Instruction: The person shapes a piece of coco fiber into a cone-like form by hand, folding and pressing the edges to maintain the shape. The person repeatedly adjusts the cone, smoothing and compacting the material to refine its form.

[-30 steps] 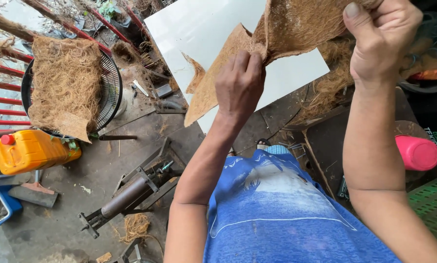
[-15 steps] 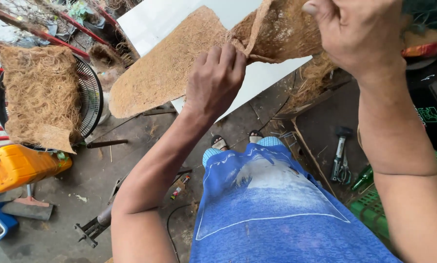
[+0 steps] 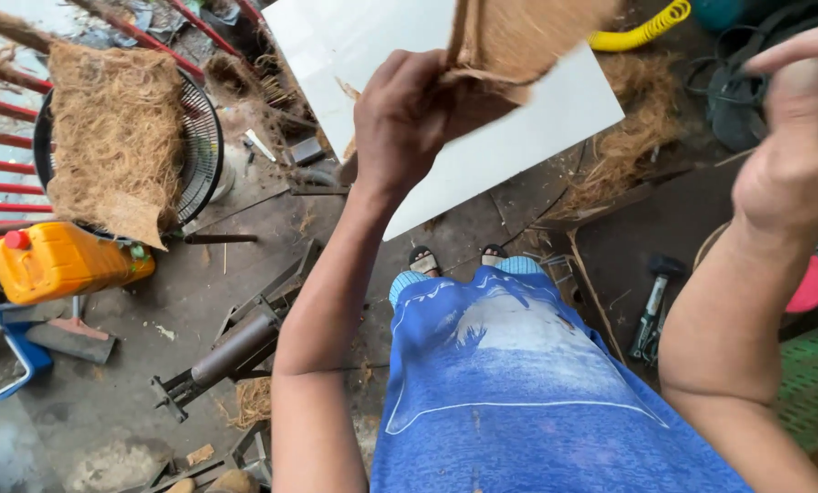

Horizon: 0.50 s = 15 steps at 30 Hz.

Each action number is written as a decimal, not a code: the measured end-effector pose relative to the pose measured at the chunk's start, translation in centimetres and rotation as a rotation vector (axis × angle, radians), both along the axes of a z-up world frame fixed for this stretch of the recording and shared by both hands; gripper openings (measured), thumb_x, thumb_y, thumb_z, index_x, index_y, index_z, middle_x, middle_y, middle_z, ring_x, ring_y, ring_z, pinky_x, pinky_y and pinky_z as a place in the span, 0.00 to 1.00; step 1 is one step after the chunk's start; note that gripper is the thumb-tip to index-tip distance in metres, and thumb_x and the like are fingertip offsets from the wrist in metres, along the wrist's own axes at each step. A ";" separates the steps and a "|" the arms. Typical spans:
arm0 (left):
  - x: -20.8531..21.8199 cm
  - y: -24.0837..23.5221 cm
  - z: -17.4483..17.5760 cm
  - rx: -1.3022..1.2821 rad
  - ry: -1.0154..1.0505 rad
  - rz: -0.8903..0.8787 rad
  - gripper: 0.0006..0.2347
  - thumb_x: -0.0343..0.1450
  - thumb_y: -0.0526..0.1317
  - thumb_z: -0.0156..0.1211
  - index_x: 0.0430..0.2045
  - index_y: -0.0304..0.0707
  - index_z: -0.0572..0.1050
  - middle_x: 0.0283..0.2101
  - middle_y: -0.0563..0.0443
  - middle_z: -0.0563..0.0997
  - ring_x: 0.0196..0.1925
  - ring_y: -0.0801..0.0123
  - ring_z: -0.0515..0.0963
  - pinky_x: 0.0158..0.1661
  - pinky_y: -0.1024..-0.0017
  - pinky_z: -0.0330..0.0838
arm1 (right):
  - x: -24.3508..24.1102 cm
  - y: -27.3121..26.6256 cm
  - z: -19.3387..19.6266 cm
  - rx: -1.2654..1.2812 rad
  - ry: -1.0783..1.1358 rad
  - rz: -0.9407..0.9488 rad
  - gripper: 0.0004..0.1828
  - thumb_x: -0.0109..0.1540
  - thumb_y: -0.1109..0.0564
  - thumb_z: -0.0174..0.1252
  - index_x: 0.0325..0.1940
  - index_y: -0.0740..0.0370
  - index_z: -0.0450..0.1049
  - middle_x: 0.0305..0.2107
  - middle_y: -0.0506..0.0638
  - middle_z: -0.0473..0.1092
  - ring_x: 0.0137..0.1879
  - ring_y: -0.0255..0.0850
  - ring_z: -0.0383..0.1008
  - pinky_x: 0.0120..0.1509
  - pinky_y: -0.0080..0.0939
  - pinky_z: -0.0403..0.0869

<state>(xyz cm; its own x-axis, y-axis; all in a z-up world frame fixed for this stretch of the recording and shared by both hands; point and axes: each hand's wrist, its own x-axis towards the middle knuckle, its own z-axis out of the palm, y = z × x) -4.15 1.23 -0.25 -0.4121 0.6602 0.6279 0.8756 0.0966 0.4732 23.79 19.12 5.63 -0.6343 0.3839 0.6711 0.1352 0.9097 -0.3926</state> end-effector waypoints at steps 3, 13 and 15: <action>-1.0 -0.8 0.7 0.173 -0.557 -0.189 0.08 0.68 0.29 0.61 0.39 0.41 0.76 0.39 0.52 0.78 0.43 0.68 0.76 0.43 0.73 0.71 | -1.7 -0.5 -2.2 -0.543 0.168 0.042 0.03 0.79 0.70 0.55 0.55 0.73 0.67 0.45 0.64 0.71 0.50 0.47 0.72 0.60 0.41 0.69; -2.0 -0.7 -2.2 0.625 -1.253 -0.485 0.11 0.69 0.38 0.69 0.40 0.34 0.76 0.39 0.51 0.81 0.41 0.71 0.76 0.43 0.75 0.70 | -4.9 -0.9 1.1 0.061 0.057 0.239 0.25 0.79 0.56 0.49 0.60 0.90 0.70 0.54 0.78 0.67 0.64 0.70 0.66 0.71 0.66 0.68; -1.9 -1.0 -1.9 0.650 -1.271 -0.514 0.11 0.70 0.36 0.69 0.42 0.33 0.75 0.41 0.49 0.81 0.43 0.70 0.78 0.44 0.74 0.75 | -5.3 -1.2 2.0 0.098 0.033 0.283 0.25 0.79 0.55 0.47 0.59 0.89 0.71 0.55 0.77 0.67 0.65 0.71 0.65 0.72 0.69 0.68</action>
<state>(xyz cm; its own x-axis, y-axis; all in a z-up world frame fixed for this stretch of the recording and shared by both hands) -6.03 0.24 -2.12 -0.7062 0.6532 0.2733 -0.2622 -0.5998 0.7560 18.47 17.94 7.63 -0.6840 0.1268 0.7183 -0.1410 0.9432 -0.3007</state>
